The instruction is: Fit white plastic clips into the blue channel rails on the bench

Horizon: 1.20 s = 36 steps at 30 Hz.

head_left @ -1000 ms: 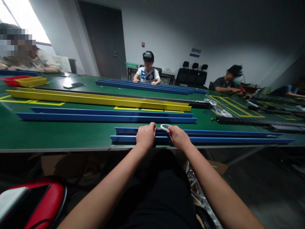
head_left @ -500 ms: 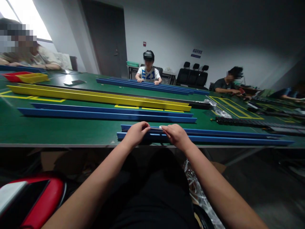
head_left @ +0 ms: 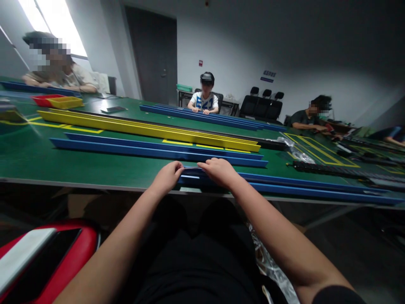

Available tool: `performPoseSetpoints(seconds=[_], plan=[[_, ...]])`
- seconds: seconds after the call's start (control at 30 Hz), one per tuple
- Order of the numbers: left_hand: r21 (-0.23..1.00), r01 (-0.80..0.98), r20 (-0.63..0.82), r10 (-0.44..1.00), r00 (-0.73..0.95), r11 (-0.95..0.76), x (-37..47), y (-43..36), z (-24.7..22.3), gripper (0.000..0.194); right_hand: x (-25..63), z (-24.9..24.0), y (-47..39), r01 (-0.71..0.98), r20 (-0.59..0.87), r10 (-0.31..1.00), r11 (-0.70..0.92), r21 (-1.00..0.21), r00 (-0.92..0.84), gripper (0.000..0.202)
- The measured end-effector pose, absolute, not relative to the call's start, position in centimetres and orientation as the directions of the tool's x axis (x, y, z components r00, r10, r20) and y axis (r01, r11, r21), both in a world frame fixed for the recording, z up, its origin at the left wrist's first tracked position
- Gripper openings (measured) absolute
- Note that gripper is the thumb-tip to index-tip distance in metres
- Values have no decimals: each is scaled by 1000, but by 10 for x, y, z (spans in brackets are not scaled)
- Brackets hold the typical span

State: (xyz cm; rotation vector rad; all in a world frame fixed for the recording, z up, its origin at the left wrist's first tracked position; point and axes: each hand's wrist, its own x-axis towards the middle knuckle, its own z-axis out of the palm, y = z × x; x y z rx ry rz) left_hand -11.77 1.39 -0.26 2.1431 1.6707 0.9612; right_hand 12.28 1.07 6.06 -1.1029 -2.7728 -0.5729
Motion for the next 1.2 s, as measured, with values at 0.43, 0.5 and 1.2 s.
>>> performPoseSetpoints(seconds=[0.43, 0.5, 1.2], plan=[[580, 785, 422, 904, -64, -216, -92, 9, -9, 25, 163, 14, 17, 821, 430, 721, 563, 96, -544, 31], [583, 778, 435, 899, -57, -233, -84, 8, -11, 25, 172, 12, 18, 812, 443, 705, 575, 100, -554, 32], [802, 439, 365, 914, 177, -406, -5, 15, -13, 21, 265, 27, 0, 799, 402, 690, 512, 317, -602, 53]])
